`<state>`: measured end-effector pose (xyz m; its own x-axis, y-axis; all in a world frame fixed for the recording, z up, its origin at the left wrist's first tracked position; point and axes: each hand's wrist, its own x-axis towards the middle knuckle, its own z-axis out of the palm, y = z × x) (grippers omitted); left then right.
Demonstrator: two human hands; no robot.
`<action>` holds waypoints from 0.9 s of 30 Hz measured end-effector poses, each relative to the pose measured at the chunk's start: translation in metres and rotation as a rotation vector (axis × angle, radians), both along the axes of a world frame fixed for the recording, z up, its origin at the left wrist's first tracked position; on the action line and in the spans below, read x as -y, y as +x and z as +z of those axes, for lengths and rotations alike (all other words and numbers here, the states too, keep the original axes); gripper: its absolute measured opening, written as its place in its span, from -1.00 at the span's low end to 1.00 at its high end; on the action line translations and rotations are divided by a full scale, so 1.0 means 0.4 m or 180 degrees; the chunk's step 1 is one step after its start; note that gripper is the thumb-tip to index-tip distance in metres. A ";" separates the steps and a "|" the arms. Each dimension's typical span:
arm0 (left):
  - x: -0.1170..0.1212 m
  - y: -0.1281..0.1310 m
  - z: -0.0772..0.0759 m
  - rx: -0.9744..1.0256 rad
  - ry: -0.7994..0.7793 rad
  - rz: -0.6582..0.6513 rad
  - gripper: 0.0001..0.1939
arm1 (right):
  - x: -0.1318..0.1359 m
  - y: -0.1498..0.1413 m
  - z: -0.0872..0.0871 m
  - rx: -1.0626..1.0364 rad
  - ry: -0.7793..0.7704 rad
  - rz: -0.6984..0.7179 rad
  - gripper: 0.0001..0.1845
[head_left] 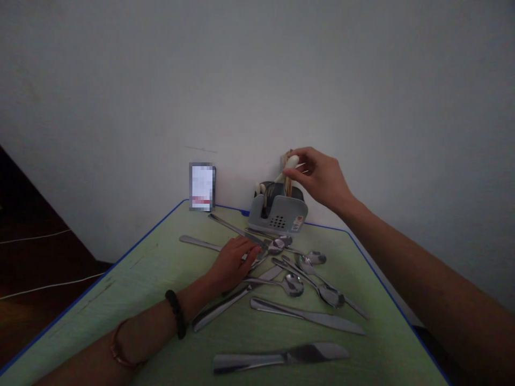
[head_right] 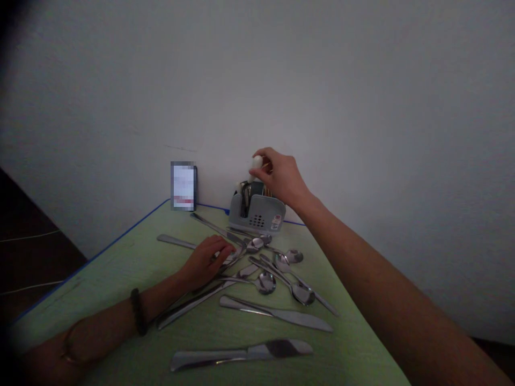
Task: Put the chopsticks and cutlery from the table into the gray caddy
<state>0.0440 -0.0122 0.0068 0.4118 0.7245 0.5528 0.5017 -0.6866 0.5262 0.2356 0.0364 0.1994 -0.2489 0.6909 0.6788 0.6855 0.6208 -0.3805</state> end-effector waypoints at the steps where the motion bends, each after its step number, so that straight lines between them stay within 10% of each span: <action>1: -0.001 0.001 0.000 -0.0041 -0.0012 0.0021 -0.68 | -0.019 -0.007 -0.001 0.0246 -0.0025 -0.0052 -0.70; 27: -0.005 0.006 0.000 -0.0236 -0.0066 0.0024 -0.73 | -0.183 -0.120 -0.107 0.1997 -0.1203 -0.1076 -0.78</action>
